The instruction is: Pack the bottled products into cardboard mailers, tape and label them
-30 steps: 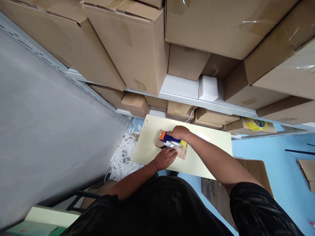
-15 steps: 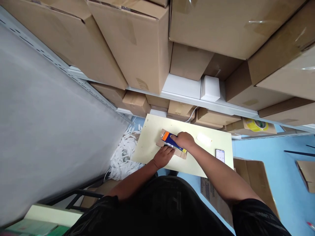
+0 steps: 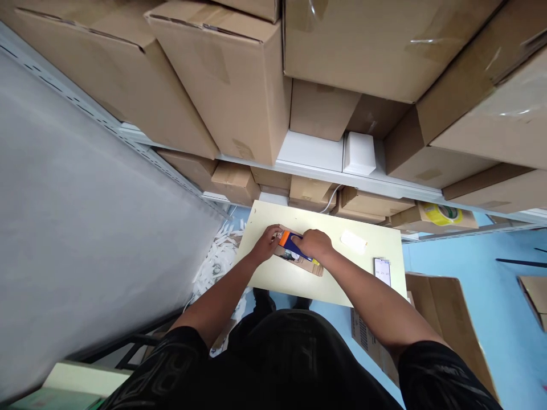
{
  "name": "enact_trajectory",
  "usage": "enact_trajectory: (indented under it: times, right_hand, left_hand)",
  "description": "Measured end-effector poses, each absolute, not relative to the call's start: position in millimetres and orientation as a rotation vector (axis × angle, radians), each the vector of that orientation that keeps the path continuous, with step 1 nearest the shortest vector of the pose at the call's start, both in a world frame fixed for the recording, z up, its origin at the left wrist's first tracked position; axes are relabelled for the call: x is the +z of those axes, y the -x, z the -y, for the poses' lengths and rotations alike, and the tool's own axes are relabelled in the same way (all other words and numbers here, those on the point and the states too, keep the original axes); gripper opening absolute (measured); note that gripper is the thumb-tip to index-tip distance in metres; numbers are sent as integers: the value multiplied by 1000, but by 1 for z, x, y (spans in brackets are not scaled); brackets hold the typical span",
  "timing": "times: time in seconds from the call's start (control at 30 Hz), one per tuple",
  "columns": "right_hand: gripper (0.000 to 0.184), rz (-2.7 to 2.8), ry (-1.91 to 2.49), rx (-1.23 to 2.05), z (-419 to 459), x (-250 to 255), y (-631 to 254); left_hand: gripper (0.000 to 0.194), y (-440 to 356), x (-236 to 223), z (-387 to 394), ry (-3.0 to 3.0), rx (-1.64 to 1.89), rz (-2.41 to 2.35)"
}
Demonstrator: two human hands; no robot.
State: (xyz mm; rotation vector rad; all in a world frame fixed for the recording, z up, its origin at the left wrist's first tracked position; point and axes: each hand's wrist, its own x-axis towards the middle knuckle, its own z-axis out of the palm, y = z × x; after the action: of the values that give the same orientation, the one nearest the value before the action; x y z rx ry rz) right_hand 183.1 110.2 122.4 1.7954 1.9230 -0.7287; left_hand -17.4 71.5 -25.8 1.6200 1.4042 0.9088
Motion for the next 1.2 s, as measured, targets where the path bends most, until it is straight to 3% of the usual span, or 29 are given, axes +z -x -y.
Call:
enact_trajectory:
  times: [0.1,0.37,0.63,1.2]
  right_hand:
    - [80,-1920,-1794,-719,-111,121,-183]
    - [80,-1921,-1754,-718,-111,124,-178]
    - [82,-1914,-1757,-729,-111,128,-178]
    - [76,-1912,-1746,-755,-93,131,-256]
  left_hand:
    - [30,7,-27,-67,-1531,891,-1600]
    - [54,10,-8,-79,-1604,341,-1735]
    - [59,10,0,-90,-1852,50,-1718]
    - [53,18,3,-96,-1978,-69,-1720]
